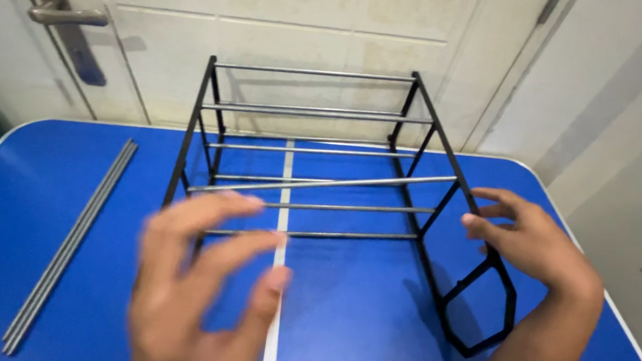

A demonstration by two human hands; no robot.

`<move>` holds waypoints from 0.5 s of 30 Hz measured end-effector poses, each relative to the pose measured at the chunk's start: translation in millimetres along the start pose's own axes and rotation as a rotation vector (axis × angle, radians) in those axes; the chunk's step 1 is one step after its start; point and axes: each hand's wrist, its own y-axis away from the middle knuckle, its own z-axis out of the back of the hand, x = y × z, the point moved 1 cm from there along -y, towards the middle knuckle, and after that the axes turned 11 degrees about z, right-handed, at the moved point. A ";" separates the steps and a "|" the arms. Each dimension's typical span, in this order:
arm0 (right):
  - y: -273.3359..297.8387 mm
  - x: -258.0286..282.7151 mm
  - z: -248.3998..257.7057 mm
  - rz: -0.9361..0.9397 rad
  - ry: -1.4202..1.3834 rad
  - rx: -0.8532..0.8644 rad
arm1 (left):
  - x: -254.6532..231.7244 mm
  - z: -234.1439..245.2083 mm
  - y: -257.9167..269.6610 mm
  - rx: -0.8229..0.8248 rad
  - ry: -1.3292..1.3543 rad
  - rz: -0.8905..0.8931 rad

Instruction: The person inserts multiple metal rods into a black metal rack frame on a blue table. They repeatedly pick up rods, align them with the frame slots, and push them into place, building up the structure layer by layer.

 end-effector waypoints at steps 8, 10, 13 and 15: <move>5.0 11.3 -2.5 0.028 -0.045 0.042 | 48.7 -113.3 -14.0 0.219 0.093 0.009; 4.7 13.6 -3.2 0.038 -0.022 0.048 | 74.8 -141.9 -18.1 0.229 0.027 0.044; 11.6 17.3 -14.2 0.033 -0.020 0.044 | 121.5 -164.1 -10.9 0.266 -0.022 0.027; 3.3 16.6 -6.0 0.023 -0.043 0.065 | 135.6 -178.0 -15.5 0.293 -0.050 0.054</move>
